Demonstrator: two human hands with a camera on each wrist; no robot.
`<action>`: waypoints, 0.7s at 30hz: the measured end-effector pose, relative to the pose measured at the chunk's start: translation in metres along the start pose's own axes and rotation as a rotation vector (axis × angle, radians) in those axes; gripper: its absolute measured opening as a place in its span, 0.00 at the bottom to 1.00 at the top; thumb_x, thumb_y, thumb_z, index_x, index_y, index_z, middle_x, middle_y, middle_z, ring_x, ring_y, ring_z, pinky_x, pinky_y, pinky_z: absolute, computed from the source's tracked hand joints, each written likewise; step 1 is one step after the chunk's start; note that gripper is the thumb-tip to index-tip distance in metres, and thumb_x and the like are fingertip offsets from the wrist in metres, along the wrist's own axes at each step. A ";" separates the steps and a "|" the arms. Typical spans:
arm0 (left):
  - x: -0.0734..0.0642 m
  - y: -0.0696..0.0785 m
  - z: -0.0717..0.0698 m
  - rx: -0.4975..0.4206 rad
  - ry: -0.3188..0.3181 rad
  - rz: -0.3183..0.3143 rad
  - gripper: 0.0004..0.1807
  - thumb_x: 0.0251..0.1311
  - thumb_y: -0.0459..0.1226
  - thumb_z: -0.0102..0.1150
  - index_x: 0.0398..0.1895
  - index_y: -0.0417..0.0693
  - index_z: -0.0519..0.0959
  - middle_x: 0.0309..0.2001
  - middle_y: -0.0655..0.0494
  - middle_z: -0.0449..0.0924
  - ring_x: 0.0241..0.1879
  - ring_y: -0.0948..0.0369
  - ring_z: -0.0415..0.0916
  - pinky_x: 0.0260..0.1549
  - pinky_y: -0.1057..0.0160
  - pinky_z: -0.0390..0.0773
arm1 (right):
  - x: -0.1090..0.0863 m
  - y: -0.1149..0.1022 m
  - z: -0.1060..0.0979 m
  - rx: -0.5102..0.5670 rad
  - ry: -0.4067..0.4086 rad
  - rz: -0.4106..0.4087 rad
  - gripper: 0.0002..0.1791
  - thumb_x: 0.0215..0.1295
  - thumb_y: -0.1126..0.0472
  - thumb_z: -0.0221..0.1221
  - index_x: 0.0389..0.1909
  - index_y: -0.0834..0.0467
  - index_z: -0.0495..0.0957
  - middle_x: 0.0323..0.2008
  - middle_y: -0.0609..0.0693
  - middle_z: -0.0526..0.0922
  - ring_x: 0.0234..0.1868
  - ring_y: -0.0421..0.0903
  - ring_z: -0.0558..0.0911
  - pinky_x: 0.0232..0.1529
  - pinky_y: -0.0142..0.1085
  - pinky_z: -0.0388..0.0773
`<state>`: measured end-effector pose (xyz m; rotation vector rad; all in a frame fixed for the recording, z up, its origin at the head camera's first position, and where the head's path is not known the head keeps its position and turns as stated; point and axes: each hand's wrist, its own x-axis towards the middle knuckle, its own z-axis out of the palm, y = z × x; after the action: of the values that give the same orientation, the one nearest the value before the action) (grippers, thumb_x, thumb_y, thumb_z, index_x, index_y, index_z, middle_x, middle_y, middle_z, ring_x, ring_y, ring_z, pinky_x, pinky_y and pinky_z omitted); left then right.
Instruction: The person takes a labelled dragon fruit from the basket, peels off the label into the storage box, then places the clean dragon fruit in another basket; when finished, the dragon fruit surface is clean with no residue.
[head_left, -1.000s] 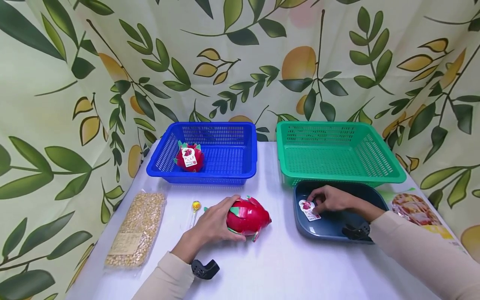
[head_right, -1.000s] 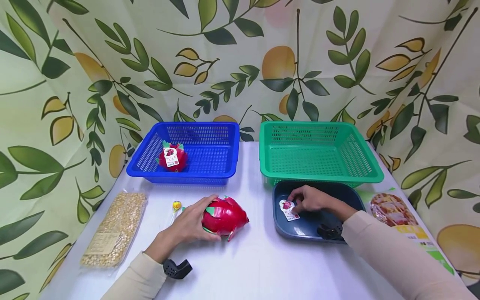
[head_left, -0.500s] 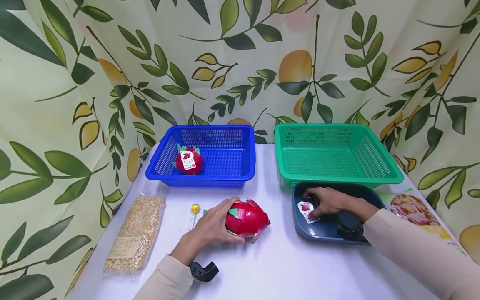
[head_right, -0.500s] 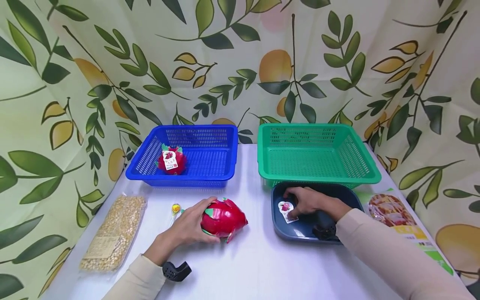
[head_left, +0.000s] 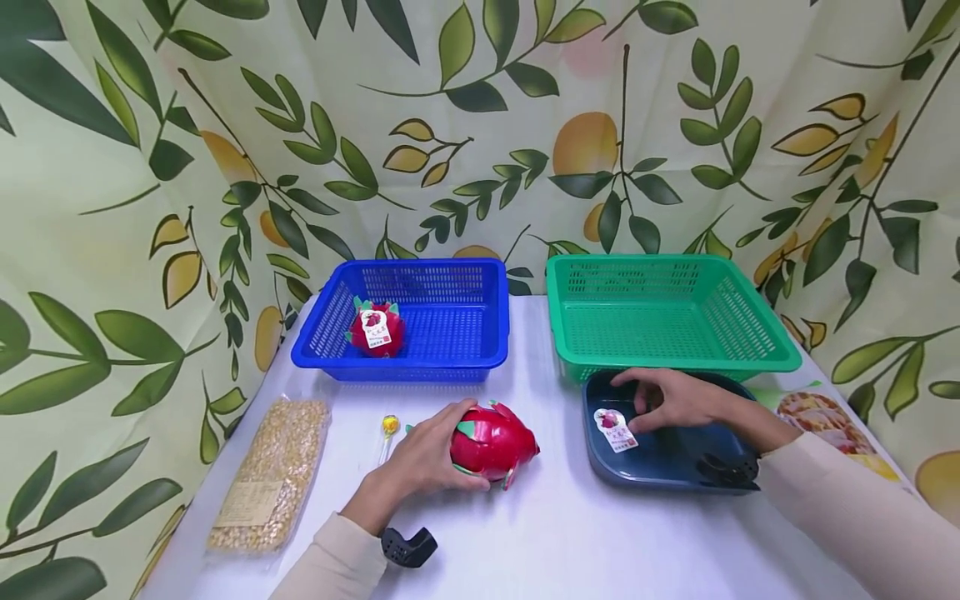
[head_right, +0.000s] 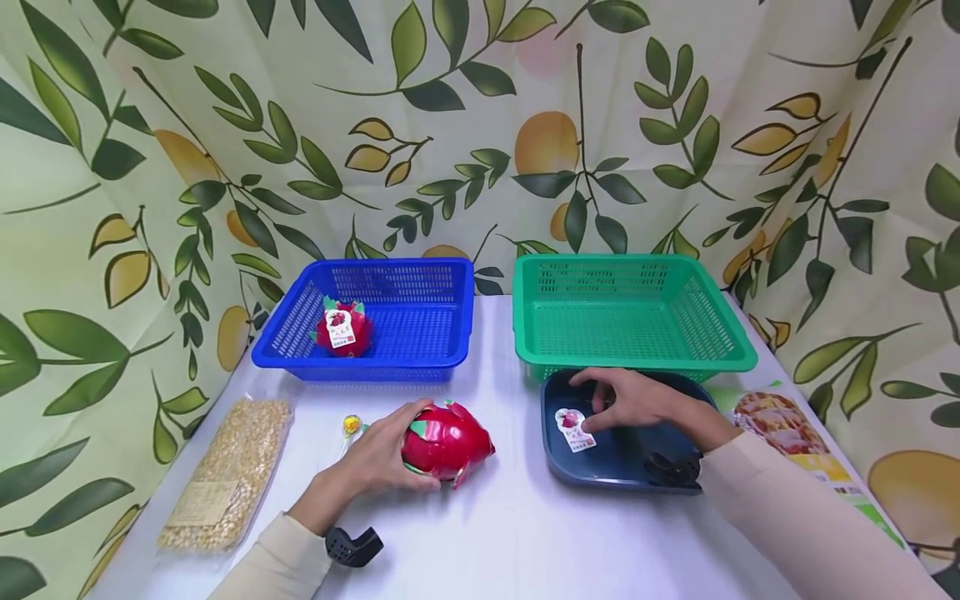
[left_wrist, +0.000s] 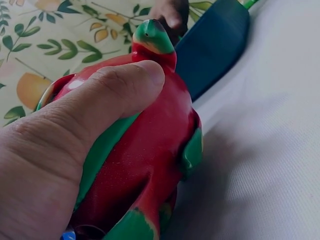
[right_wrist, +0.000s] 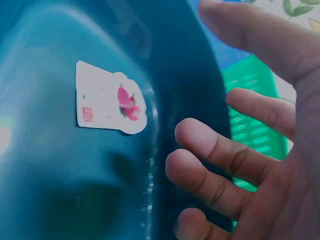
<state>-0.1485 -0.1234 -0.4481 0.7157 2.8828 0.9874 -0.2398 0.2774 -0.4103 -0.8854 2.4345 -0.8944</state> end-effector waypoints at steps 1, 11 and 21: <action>-0.001 0.000 0.000 0.001 0.000 -0.005 0.56 0.36 0.58 0.77 0.70 0.46 0.62 0.59 0.53 0.72 0.55 0.53 0.71 0.41 0.54 0.81 | -0.002 -0.002 -0.001 0.008 0.004 0.003 0.35 0.56 0.56 0.69 0.61 0.65 0.68 0.32 0.50 0.76 0.28 0.46 0.75 0.28 0.34 0.74; 0.001 0.000 0.002 0.009 -0.001 -0.023 0.56 0.36 0.60 0.75 0.70 0.49 0.62 0.60 0.55 0.71 0.55 0.54 0.71 0.42 0.55 0.80 | -0.035 -0.029 -0.029 0.037 0.219 -0.065 0.34 0.57 0.60 0.68 0.64 0.61 0.67 0.36 0.53 0.76 0.29 0.45 0.76 0.28 0.34 0.75; 0.001 -0.001 0.000 -0.015 -0.012 -0.041 0.57 0.36 0.60 0.75 0.71 0.48 0.61 0.60 0.54 0.71 0.56 0.53 0.71 0.41 0.56 0.81 | -0.062 -0.031 -0.056 -0.129 0.470 -0.050 0.35 0.53 0.64 0.71 0.63 0.57 0.69 0.47 0.50 0.74 0.39 0.42 0.75 0.33 0.31 0.73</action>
<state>-0.1502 -0.1234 -0.4484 0.6569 2.8643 0.9958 -0.2129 0.3248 -0.3403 -0.8588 2.9081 -1.0722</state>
